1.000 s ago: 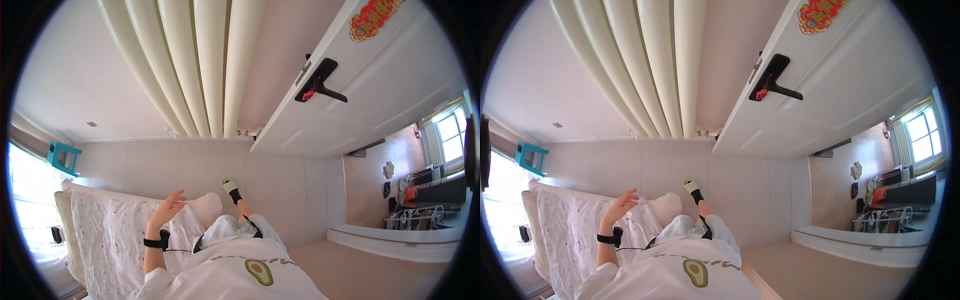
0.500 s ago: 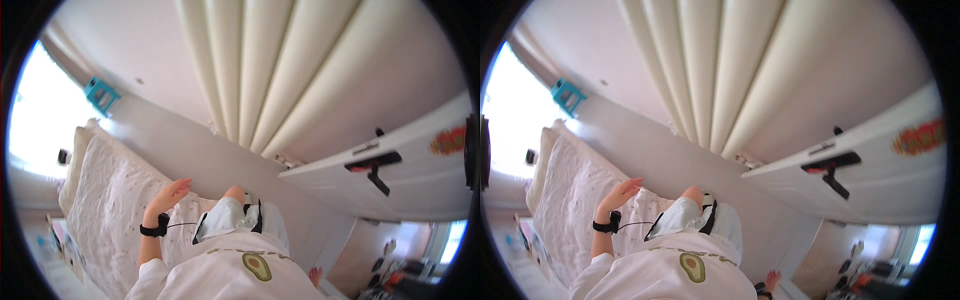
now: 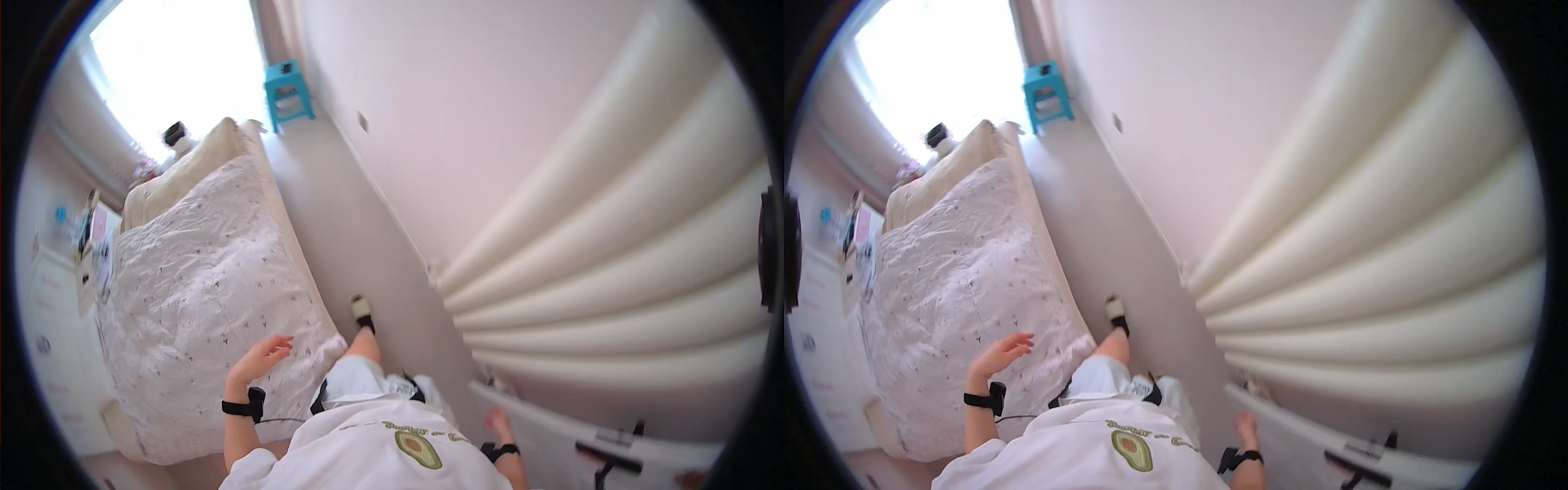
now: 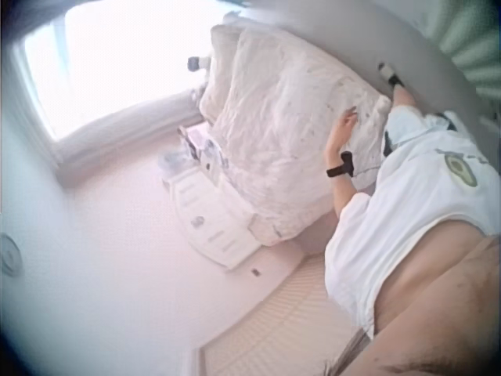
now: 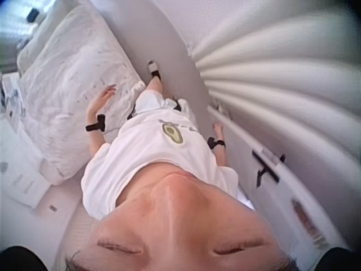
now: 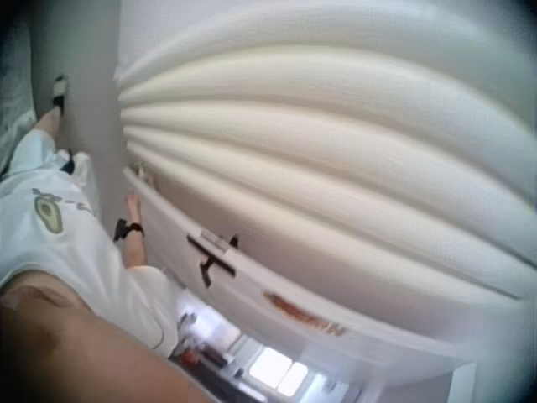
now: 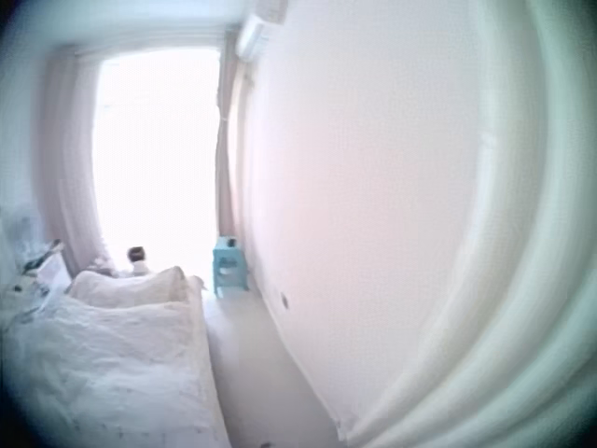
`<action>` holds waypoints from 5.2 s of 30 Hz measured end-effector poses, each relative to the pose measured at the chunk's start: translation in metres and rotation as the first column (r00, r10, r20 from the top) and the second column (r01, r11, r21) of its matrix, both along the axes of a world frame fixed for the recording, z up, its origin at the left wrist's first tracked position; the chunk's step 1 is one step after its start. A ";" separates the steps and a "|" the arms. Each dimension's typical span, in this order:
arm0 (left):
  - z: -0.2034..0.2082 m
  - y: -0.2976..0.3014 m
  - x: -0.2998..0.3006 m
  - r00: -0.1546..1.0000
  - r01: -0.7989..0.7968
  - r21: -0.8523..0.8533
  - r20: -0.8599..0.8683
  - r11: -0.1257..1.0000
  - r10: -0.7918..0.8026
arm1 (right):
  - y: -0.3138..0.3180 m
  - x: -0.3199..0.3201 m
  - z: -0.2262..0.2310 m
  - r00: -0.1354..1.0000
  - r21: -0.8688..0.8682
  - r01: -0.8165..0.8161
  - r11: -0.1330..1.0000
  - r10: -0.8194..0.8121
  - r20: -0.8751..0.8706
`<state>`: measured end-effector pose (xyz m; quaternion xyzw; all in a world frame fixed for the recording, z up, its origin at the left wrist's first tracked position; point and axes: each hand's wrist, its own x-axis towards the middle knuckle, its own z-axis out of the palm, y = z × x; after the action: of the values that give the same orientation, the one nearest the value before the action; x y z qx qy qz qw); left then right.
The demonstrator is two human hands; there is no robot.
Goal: The recorder picks up a package of face towels and some tissues, walks to a closet, and stores them inside.
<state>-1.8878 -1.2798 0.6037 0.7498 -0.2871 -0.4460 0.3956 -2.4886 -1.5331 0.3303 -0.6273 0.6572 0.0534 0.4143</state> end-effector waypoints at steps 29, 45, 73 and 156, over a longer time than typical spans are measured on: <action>-0.175 -0.084 0.275 0.773 -0.621 0.108 -0.080 0.777 0.629 | -0.396 0.681 -0.067 0.930 0.312 -0.364 0.877 0.357 0.081; -0.092 -0.273 0.577 0.851 -0.513 0.042 0.156 0.857 0.501 | -0.503 1.095 -0.047 0.586 -0.015 -0.800 0.599 0.787 0.194; -0.027 -0.393 1.411 0.912 -0.368 -0.171 0.127 0.914 0.391 | -0.584 1.786 0.062 0.945 0.263 -0.303 0.916 0.253 0.207; 0.016 0.275 2.556 -0.415 -0.597 0.630 0.286 -0.496 0.864 | 0.239 3.749 0.291 -0.506 -0.469 -0.848 -0.248 0.643 0.575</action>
<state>0.6685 -1.0046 0.6195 0.5898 0.7005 -0.1325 0.3792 1.2603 -1.2941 0.6209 -0.7770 -0.3399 0.1954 0.4925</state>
